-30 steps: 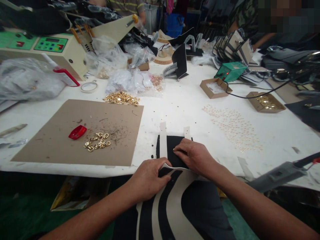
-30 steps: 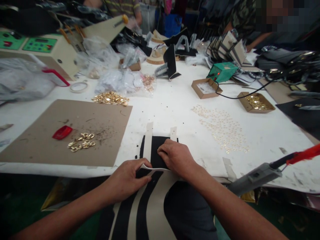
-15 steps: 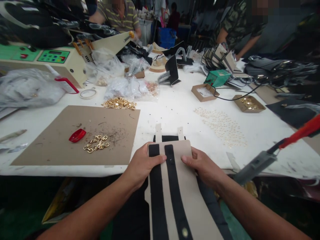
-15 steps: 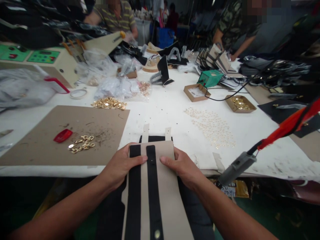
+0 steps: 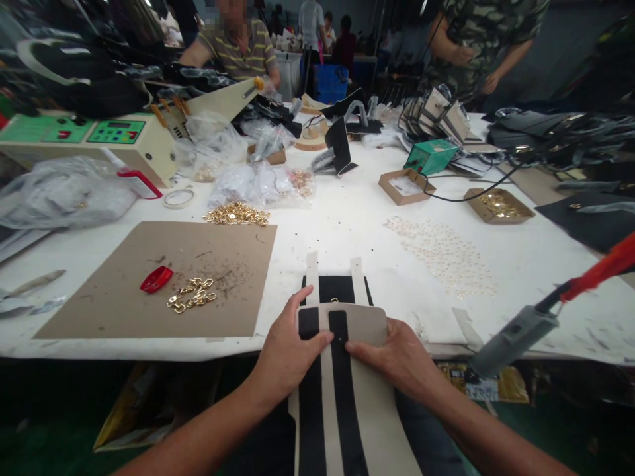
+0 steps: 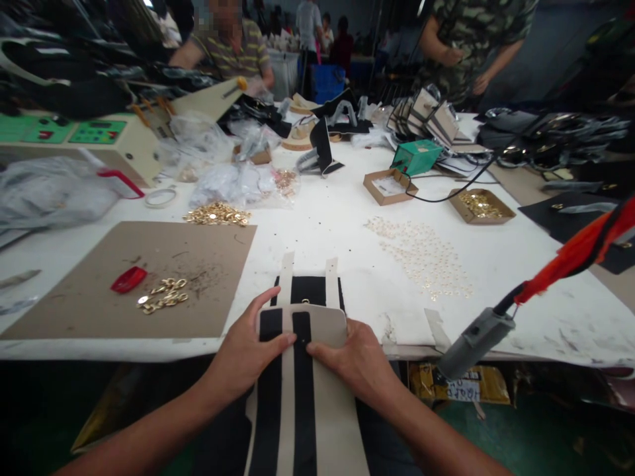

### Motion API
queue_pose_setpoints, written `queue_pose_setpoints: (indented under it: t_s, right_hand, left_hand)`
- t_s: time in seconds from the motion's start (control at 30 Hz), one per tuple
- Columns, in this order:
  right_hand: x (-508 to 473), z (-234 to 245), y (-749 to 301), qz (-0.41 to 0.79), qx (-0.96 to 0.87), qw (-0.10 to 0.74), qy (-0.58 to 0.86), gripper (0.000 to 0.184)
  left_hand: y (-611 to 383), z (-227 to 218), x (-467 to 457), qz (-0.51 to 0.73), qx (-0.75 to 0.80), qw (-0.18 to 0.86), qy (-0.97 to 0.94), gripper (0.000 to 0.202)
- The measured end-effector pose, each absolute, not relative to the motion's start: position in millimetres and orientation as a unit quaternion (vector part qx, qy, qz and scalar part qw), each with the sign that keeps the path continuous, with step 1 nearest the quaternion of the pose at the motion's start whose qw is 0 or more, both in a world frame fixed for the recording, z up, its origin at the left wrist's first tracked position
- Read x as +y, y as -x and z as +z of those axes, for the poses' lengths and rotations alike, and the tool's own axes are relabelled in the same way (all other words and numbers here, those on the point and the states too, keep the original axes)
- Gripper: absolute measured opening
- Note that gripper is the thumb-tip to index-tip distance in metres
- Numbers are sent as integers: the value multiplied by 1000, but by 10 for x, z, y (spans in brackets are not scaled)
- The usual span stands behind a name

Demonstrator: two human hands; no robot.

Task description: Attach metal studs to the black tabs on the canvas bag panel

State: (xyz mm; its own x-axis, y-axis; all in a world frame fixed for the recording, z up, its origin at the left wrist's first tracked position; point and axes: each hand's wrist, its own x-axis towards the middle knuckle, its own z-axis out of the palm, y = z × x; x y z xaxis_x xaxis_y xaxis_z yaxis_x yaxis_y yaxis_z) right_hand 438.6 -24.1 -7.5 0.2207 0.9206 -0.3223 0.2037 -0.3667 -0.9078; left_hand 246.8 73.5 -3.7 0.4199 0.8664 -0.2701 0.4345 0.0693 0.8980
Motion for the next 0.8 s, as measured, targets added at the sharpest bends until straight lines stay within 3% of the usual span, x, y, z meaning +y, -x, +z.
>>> queue_pose_setpoints:
  t_s: [0.1,0.23,0.37,0.5,0.8]
  right_hand:
    - [-323,-114,-4383,510,-395,380,663,22]
    - [-357,-154,-4365,508,-401,374,665,17]
    - [-298,-77,-4364,494,-418,360,672,17]
    - [-76,34,-4446,409,-458,344,710,20]
    - [366,-181,-4522,268,-504,239,785,18]
  left_hand:
    - [-2411,-63,649,196,485,620,-585,77]
    - [-2384,-70,574,160,448,696,-538,44]
    - [-2415,51,642,138,463,618,-621,26]
    - [-2549,148,906,141,467,549,-679,22]
    - [-2804,-48,1269,101,490,470,-727,6]
